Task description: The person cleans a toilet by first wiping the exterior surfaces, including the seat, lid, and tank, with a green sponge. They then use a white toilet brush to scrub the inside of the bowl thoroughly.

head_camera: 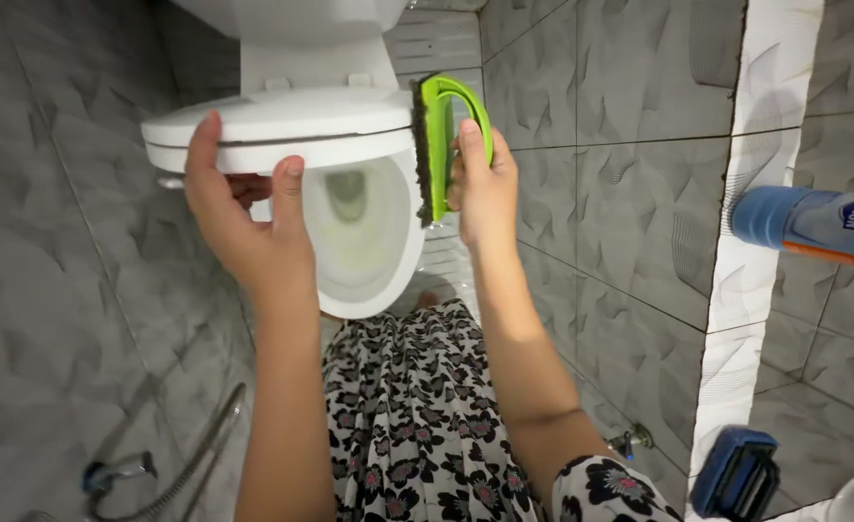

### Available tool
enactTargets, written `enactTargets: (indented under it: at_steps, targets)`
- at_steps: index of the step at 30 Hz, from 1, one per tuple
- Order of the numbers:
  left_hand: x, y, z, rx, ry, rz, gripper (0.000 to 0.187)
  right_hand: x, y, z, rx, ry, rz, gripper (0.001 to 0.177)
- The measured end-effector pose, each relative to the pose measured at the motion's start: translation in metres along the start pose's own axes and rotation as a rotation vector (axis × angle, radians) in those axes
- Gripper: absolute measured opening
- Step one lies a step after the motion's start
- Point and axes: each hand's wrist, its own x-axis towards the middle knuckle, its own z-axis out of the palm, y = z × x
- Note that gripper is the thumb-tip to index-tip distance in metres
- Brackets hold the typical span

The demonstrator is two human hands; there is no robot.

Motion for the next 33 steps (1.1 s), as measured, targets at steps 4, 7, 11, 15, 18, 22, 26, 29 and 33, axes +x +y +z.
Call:
enactTargets:
  at_steps: [4,7,11,15,18,22,26,29,33]
  targets:
    - [0.01,0.013,-0.003,-0.009,-0.044,-0.016,0.063,0.01,-0.008,-0.009,-0.456,-0.177,-0.177,0.024]
    - [0.006,0.017,-0.013,-0.05,-0.127,-0.058,0.074,-0.005,-0.003,-0.02,-0.494,-0.231,-0.451,0.025]
    - [0.014,0.02,-0.022,-0.043,-0.191,-0.139,0.091,-0.004,-0.004,-0.029,-0.512,0.131,-0.09,0.02]
    - [0.019,0.017,-0.022,-0.169,-0.234,-0.138,0.103,-0.007,0.001,-0.041,-0.304,0.188,0.04,0.023]
    - [0.016,0.014,-0.015,-0.323,-0.181,-0.074,0.107,-0.021,0.004,-0.037,-0.229,0.21,-0.029,0.022]
    - [0.018,0.006,-0.009,-0.374,-0.141,-0.06,0.098,-0.028,-0.005,-0.017,-0.172,0.136,-0.042,0.016]
    - [0.041,-0.003,0.005,-0.362,-0.094,-0.095,0.08,0.004,-0.025,-0.006,-0.273,0.112,-0.048,0.014]
    - [0.067,0.0,0.02,-0.208,-0.06,-0.09,0.065,0.049,-0.04,-0.006,-0.291,0.023,-0.036,0.014]
    - [0.093,0.005,0.031,-0.134,-0.038,-0.054,0.052,0.105,-0.061,0.005,-0.316,-0.061,-0.008,0.016]
